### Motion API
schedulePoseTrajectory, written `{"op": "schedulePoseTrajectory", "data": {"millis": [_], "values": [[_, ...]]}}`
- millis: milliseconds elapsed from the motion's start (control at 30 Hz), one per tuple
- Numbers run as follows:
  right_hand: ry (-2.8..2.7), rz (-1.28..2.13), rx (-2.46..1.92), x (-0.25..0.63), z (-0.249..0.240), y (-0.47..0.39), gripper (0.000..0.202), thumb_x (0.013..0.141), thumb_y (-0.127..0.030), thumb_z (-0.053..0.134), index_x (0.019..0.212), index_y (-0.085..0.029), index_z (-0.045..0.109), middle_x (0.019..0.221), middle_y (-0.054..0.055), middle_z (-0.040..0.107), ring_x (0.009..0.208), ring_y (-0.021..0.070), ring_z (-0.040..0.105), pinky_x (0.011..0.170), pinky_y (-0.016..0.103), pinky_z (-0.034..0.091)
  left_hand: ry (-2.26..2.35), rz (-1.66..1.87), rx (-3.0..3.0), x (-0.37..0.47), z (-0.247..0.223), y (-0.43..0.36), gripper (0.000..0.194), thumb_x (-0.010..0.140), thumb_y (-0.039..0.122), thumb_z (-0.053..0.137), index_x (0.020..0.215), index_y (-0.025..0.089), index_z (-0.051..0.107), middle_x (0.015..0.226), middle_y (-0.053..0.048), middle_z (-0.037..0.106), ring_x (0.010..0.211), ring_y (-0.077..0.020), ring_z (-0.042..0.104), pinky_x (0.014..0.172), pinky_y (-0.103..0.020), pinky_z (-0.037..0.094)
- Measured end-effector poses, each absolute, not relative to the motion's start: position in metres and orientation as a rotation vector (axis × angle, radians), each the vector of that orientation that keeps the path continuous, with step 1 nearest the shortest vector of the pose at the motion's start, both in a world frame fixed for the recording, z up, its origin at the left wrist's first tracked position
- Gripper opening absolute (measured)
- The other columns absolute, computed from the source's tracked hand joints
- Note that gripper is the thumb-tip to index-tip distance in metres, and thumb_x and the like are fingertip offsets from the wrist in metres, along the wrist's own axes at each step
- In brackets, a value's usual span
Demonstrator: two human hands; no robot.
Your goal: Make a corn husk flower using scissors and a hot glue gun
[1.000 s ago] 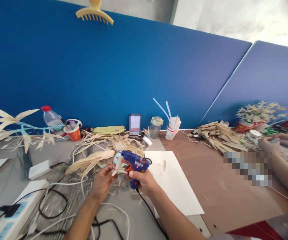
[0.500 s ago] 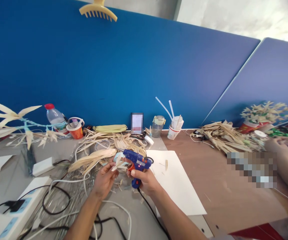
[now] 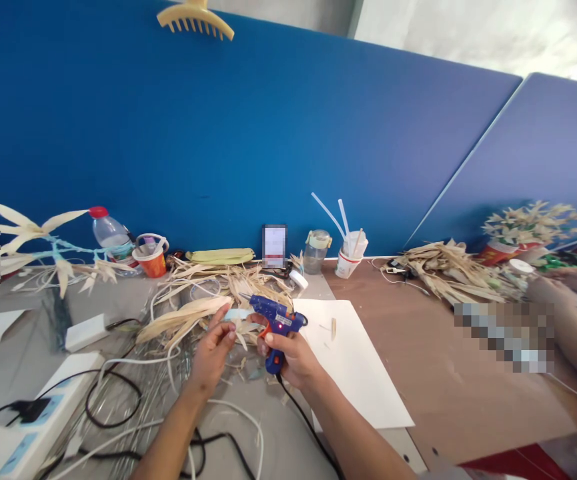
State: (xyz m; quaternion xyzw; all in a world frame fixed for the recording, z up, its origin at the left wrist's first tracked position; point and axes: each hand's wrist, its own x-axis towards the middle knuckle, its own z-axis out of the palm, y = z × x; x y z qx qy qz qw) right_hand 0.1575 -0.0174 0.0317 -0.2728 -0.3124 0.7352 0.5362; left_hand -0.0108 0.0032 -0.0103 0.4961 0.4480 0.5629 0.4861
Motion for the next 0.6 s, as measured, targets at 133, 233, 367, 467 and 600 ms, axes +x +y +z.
{"op": "schedulePoseTrajectory", "data": {"millis": [133,233,367,467,600], "values": [[-0.745,1.766,-0.658,0.158,0.030,-0.016,0.051,0.054,-0.032,0.083,0.100,-0.013,0.068,0.060,-0.001,0.058,0.053,0.0093,0.044,0.055,0.024,0.030,1.171,1.354,1.355,-0.012,-0.010,0.004,0.026,0.073,0.043,0.067,0.075,0.018,0.068,0.147,-0.014,0.039,0.126,-0.0315,0.043,0.097,-0.038,0.037],[-0.788,1.718,-0.701,0.159,0.026,-0.015,0.048,0.056,-0.033,0.082,0.097,-0.012,0.067,0.060,-0.001,0.058,0.055,0.0102,0.047,0.056,0.024,0.032,1.190,1.370,1.375,-0.011,-0.009,0.004,0.027,0.073,0.045,0.066,0.071,0.018,0.067,0.143,-0.015,0.044,0.124,-0.0323,0.044,0.095,-0.040,0.039],[-0.858,1.586,-0.770,0.171,0.026,-0.012,0.046,0.059,-0.038,0.081,0.096,-0.014,0.067,0.064,0.000,0.058,0.058,0.0106,0.048,0.056,0.024,0.034,1.138,1.403,1.263,-0.013,-0.009,0.005,0.025,0.070,0.042,0.070,0.072,0.017,0.069,0.148,-0.013,0.039,0.106,-0.0286,0.055,0.078,-0.035,0.045],[-1.003,1.556,-0.757,0.189,0.028,-0.010,0.043,0.064,-0.043,0.078,0.093,-0.015,0.066,0.067,0.000,0.055,0.058,0.0105,0.045,0.053,0.024,0.034,1.040,1.418,1.112,-0.016,-0.006,0.005,0.024,0.067,0.039,0.074,0.070,0.015,0.071,0.151,-0.011,0.034,0.075,-0.0169,0.057,0.062,-0.030,0.044],[-1.210,1.534,-0.743,0.212,0.030,-0.008,0.042,0.071,-0.048,0.072,0.094,-0.015,0.065,0.074,0.002,0.054,0.061,0.0106,0.045,0.056,0.025,0.035,0.891,1.432,0.946,-0.018,-0.001,0.004,0.022,0.065,0.034,0.078,0.073,0.015,0.073,0.151,-0.011,0.035,0.059,-0.0071,0.045,0.055,-0.027,0.041]]}}
